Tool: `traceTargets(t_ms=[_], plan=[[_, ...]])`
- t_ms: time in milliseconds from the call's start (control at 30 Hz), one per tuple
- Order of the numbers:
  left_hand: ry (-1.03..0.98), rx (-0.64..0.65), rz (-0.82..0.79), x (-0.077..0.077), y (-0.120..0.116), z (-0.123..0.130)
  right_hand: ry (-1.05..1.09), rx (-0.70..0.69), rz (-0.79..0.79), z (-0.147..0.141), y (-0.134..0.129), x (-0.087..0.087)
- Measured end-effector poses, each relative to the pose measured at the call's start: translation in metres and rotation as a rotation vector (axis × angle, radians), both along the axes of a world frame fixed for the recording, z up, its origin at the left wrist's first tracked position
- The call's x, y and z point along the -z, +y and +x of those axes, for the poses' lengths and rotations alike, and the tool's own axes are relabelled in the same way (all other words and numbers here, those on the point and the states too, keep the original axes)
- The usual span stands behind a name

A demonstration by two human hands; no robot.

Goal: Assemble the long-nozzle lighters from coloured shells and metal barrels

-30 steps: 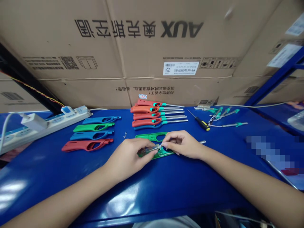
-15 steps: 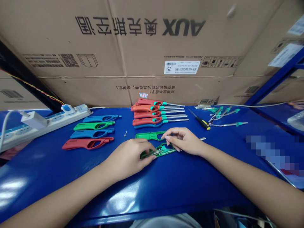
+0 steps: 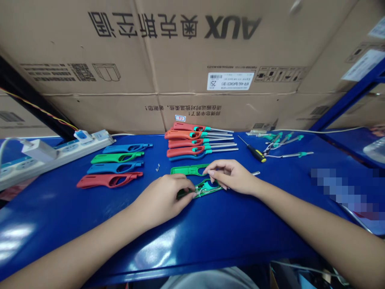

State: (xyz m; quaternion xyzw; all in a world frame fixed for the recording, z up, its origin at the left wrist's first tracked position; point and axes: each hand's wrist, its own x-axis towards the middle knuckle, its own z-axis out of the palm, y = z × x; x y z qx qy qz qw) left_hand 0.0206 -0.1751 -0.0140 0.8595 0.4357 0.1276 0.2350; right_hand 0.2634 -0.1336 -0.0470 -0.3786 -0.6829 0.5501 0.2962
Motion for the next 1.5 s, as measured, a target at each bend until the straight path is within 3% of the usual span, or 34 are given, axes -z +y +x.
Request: traceTargets(t_ms=[400, 600, 833, 1100, 1500], plan=[[0.006, -0.023, -0.001, -0.002, -0.004, 0.003, -0.071, -0.033, 0.047, 0.0, -0.002, 0.0], [-0.006, -0.021, 0.008, -0.001, -0.005, 0.0, -0.132, -0.06, 0.191, 0.0, -0.003, -0.001], [-0.001, 0.012, 0.022, 0.002, -0.003, 0.001, -0.21, -0.157, 0.485, -0.002, -0.008, 0.0], [0.071, 0.003, 0.049, 0.005, -0.008, 0.002, -0.415, -0.101, 0.635, -0.012, -0.016, -0.001], [0.062, -0.072, -0.007, 0.005, -0.011, 0.005, -0.401, -0.118, 0.617, -0.011, -0.016, -0.001]])
